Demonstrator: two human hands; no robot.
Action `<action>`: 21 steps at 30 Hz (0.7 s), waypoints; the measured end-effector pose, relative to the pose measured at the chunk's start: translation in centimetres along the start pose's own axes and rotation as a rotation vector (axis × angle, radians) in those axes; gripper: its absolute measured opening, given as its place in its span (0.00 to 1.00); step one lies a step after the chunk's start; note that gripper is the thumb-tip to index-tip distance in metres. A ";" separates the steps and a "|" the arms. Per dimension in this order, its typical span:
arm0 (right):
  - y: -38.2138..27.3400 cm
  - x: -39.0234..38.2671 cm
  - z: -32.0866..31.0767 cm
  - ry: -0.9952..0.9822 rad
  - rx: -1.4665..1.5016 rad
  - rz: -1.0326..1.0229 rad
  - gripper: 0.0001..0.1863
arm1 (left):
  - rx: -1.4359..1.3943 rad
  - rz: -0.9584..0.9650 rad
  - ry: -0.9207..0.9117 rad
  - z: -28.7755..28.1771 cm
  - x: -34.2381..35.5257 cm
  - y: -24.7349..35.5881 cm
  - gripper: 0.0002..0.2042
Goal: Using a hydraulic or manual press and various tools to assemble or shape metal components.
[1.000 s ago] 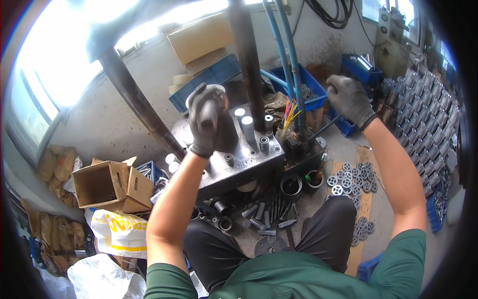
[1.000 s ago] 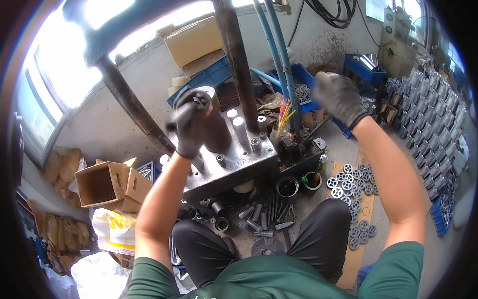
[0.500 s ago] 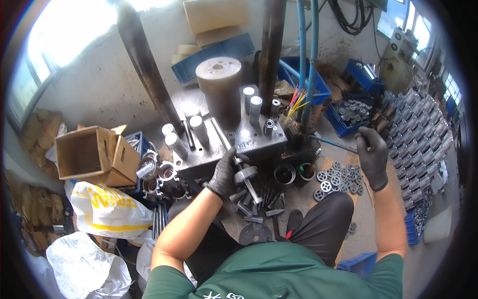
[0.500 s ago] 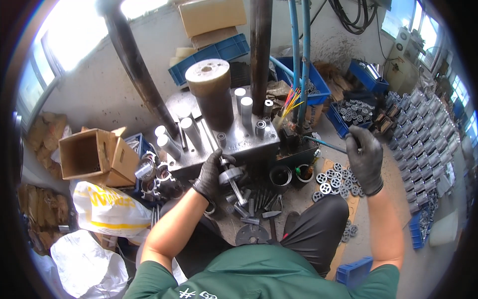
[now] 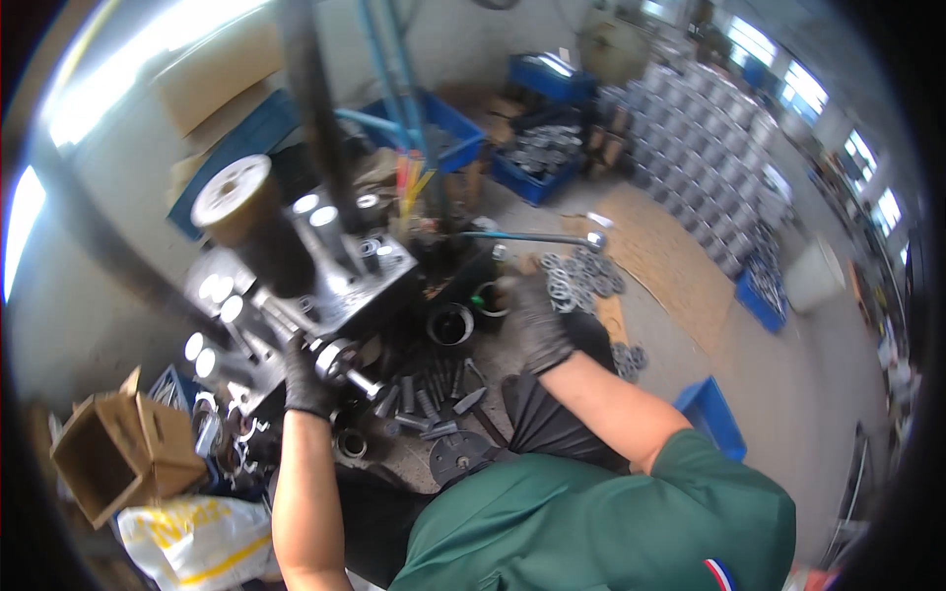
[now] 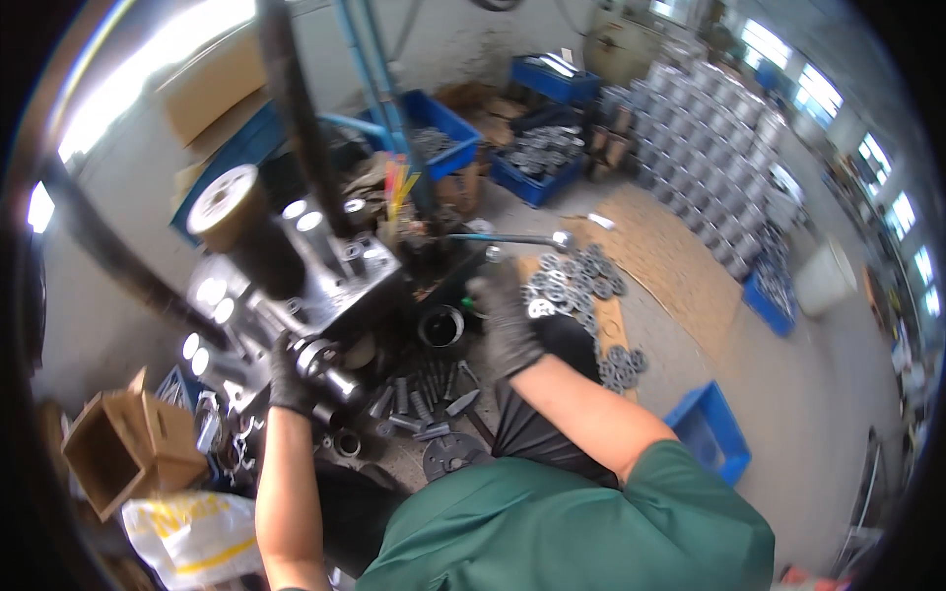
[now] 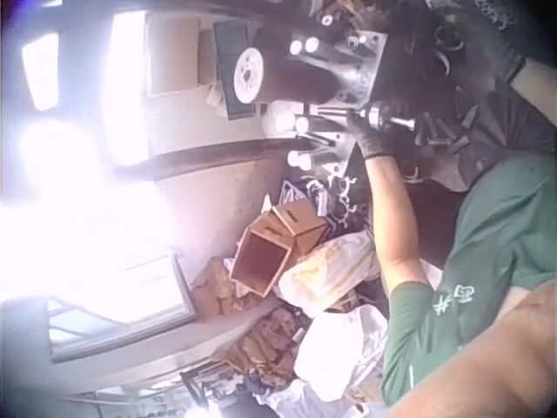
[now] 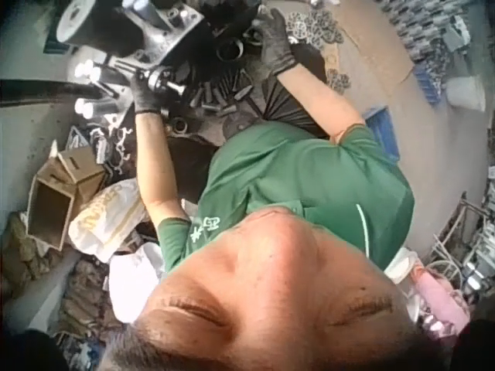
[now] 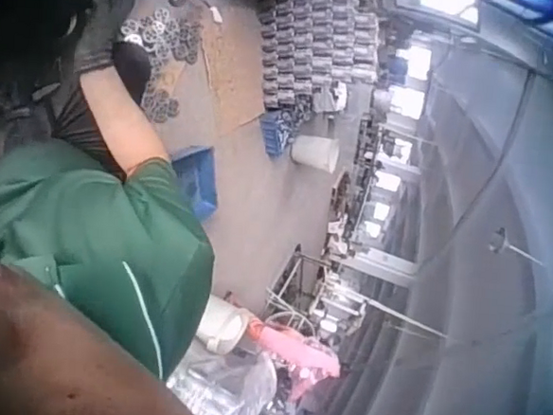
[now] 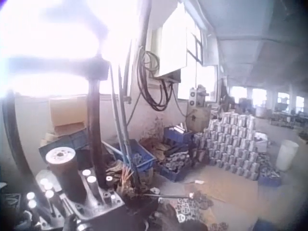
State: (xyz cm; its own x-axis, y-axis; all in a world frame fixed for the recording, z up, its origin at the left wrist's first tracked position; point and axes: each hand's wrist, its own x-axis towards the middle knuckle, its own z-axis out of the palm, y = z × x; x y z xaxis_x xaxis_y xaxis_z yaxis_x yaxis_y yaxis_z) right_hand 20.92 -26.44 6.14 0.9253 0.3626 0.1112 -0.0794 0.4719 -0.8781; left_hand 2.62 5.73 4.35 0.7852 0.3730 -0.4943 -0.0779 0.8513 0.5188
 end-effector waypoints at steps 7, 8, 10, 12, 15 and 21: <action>8.1 -6.4 2.1 -0.333 -0.063 0.762 0.37 | -0.080 -0.112 -0.079 0.6 -3.2 -5.0 0.25; 8.6 -7.3 2.5 -0.432 -0.149 0.678 0.35 | -0.111 -0.184 -0.146 0.5 -4.0 -6.1 0.25; 9.1 -8.1 3.3 -0.617 -0.156 0.735 0.34 | 0.179 -0.057 0.026 0.9 -5.0 -8.2 0.25; 9.8 -9.2 5.2 -0.508 0.007 0.611 0.29 | 0.313 -0.029 0.015 1.4 -5.8 -9.4 0.21; 9.3 -8.5 6.1 -0.683 -0.021 0.316 0.28 | 0.699 0.283 -0.114 2.5 -5.9 -11.0 0.25; 2.3 -7.0 3.4 -0.571 -0.009 0.369 0.27 | 1.042 0.835 -0.423 3.1 -4.6 -10.3 0.24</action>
State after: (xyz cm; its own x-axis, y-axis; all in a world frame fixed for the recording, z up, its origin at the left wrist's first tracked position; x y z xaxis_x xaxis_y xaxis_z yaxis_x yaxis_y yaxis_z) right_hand 13.03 -25.13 4.95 0.4974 0.8670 0.0299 -0.3471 0.2305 -0.9091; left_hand 1.71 -5.90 3.47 0.8719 0.3301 0.3616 -0.2684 -0.2954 0.9169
